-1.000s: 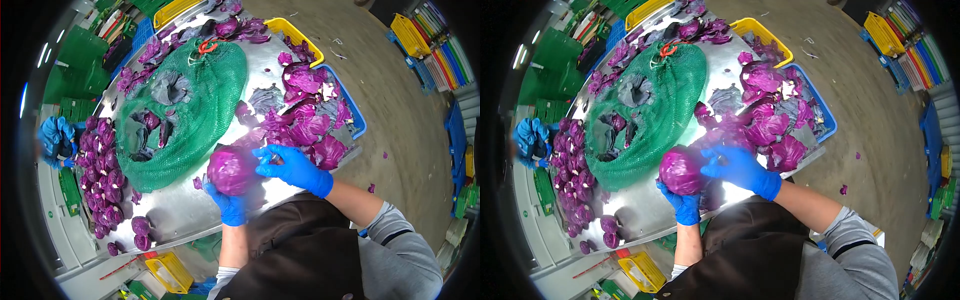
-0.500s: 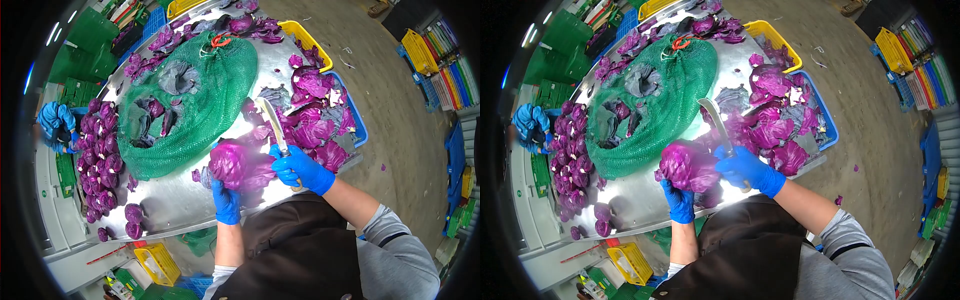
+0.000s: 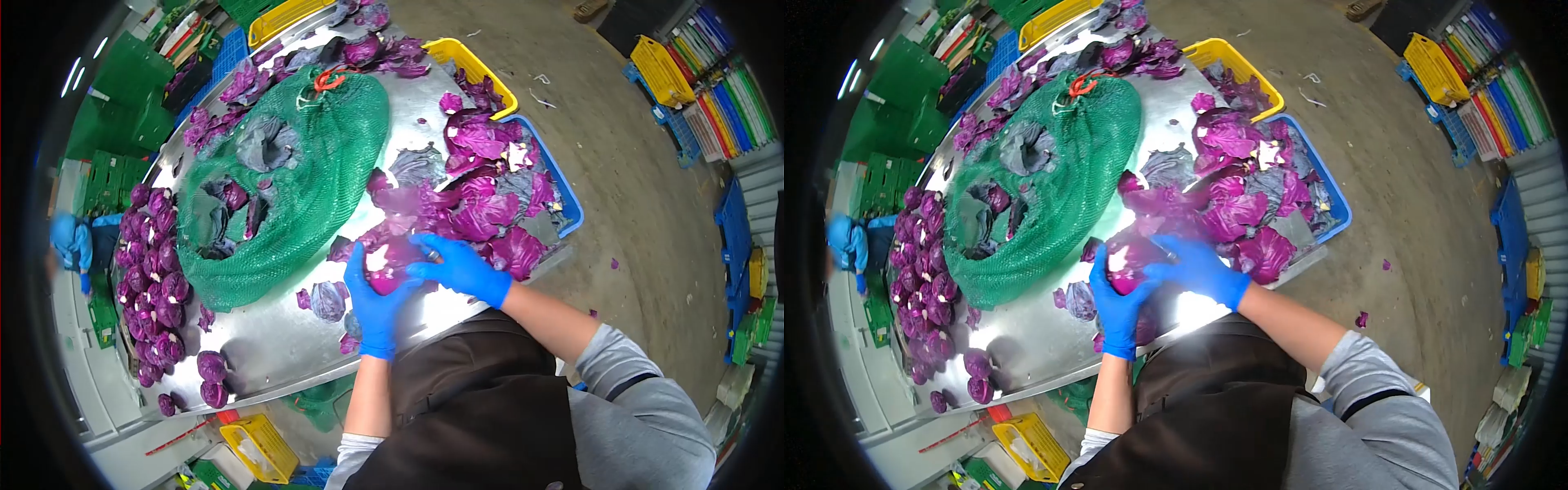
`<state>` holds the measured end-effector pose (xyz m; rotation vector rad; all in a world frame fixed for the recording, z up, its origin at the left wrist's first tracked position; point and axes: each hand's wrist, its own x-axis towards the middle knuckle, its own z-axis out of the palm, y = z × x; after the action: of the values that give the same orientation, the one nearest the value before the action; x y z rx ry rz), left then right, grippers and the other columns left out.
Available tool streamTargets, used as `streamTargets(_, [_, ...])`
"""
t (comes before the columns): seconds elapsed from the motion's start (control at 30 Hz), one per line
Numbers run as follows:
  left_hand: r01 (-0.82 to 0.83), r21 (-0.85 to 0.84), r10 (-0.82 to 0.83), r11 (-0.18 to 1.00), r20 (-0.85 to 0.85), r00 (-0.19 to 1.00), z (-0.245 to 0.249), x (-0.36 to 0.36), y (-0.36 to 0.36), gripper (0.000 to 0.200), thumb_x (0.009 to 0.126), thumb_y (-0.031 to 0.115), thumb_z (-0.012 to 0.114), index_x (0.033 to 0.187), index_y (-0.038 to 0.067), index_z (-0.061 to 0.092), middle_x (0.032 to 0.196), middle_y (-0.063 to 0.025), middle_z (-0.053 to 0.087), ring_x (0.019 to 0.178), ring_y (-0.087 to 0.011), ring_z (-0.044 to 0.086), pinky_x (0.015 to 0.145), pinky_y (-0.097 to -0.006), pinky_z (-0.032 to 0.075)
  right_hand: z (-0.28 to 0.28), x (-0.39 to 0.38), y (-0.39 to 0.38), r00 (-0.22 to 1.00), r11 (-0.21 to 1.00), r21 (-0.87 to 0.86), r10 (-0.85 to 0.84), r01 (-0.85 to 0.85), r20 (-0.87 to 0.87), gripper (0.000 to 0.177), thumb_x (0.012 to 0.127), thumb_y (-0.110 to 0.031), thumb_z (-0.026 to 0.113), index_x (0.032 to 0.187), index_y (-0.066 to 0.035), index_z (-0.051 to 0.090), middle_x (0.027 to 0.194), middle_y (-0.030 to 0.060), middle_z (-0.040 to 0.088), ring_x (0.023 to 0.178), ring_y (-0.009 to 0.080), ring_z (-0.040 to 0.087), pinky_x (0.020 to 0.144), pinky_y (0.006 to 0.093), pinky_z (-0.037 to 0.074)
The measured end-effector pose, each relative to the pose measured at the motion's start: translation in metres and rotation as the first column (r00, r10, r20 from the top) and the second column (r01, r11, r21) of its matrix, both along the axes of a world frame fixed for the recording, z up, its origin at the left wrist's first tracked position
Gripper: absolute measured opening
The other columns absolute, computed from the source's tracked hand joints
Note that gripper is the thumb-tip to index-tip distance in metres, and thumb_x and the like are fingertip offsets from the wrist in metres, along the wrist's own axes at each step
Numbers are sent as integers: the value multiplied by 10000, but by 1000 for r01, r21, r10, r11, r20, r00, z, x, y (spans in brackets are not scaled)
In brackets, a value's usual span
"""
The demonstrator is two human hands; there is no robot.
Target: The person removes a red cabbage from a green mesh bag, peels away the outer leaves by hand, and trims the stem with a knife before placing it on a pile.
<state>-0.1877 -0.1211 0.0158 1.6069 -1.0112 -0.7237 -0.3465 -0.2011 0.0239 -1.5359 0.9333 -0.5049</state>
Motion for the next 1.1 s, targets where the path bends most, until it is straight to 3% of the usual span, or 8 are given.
streamTargets(0.1, [47, 189, -108, 981, 329, 938, 5, -3, -3, 987, 558, 247, 877, 1364, -11, 369, 1297, -124, 425, 1201, -247, 419, 1040, -358, 340, -16, -5, -1, 995, 955, 292, -23, 50, -96, 611, 835, -359, 684, 1342, -101, 460, 1171, 108, 600, 828, 147, 610, 671, 288, 510])
streamTargets(0.2, [57, 310, -167, 949, 339, 926, 11, -4, -6, 1124, 465, 371, 899, 1341, -39, 326, 1220, -153, 427, 1142, -268, 432, 995, -377, 360, -47, -10, 1, 993, 963, -254, -75, 95, 89, 639, 845, -421, 648, 1365, -120, 430, 1044, 133, 656, 762, 221, 658, 635, 345, 518])
streamTargets(0.3, [68, 104, -90, 992, 223, 971, -2, -17, -13, 1022, 503, 321, 881, 1285, -42, 335, 1168, -158, 433, 1087, -261, 444, 957, -370, 387, -4, -15, 3, 925, 880, -467, -106, -84, -366, 670, 887, -511, 506, 1394, -97, 363, 840, 179, 657, 733, 324, 654, 614, 404, 516])
streamTargets(0.4, [115, 100, -116, 988, 11, 993, -6, -21, -19, 1007, 506, 294, 878, 1284, -46, 337, 1175, -165, 448, 1090, -269, 458, 950, -380, 396, 10, -14, 13, 875, 894, -405, -33, -189, -482, 618, 919, -456, 466, 1368, -41, 378, 733, 109, 633, 620, 282, 625, 559, 384, 490])
streamTargets(0.67, [159, 205, -229, 966, 379, 897, 7, -23, -18, 1032, 551, 358, 850, 1311, -95, 319, 1246, -239, 434, 1148, -365, 453, 979, -415, 381, -4, -6, 9, 870, 866, -462, -69, -190, -488, 462, 931, -376, 467, 1303, -104, 435, 738, 130, 638, 603, 286, 630, 478, 388, 473])
streamTargets(0.83, [75, 221, -143, 972, 313, 939, -18, -21, -14, 1114, 523, 399, 859, 1349, -85, 289, 1353, -277, 358, 1260, -399, 365, 1055, -435, 314, -32, -2, -19, 910, 472, -824, -99, -313, -403, 270, 936, -321, 472, 1102, -125, 555, 796, 127, 648, 676, 268, 643, 552, 402, 507])
streamTargets(0.97, [172, 66, -183, 983, 456, 871, -11, -17, 11, 1043, 557, 212, 866, 1380, -39, 276, 1369, -180, 366, 1287, -290, 347, 1096, -372, 266, -10, -22, -62, 858, 990, 58, 139, -126, -494, 348, 883, -418, 544, 967, -86, 607, 800, 175, 632, 781, 352, 636, 658, 446, 489])
streamTargets(1.1, [98, 66, -109, 993, 181, 977, -16, -8, 21, 1057, 530, 117, 871, 1395, -11, 278, 1400, -130, 352, 1296, -252, 341, 1112, -364, 248, -31, -19, -35, 931, 918, -397, -133, -14, -341, 392, 828, -451, 608, 916, -69, 621, 713, 195, 600, 692, 342, 621, 642, 432, 479])
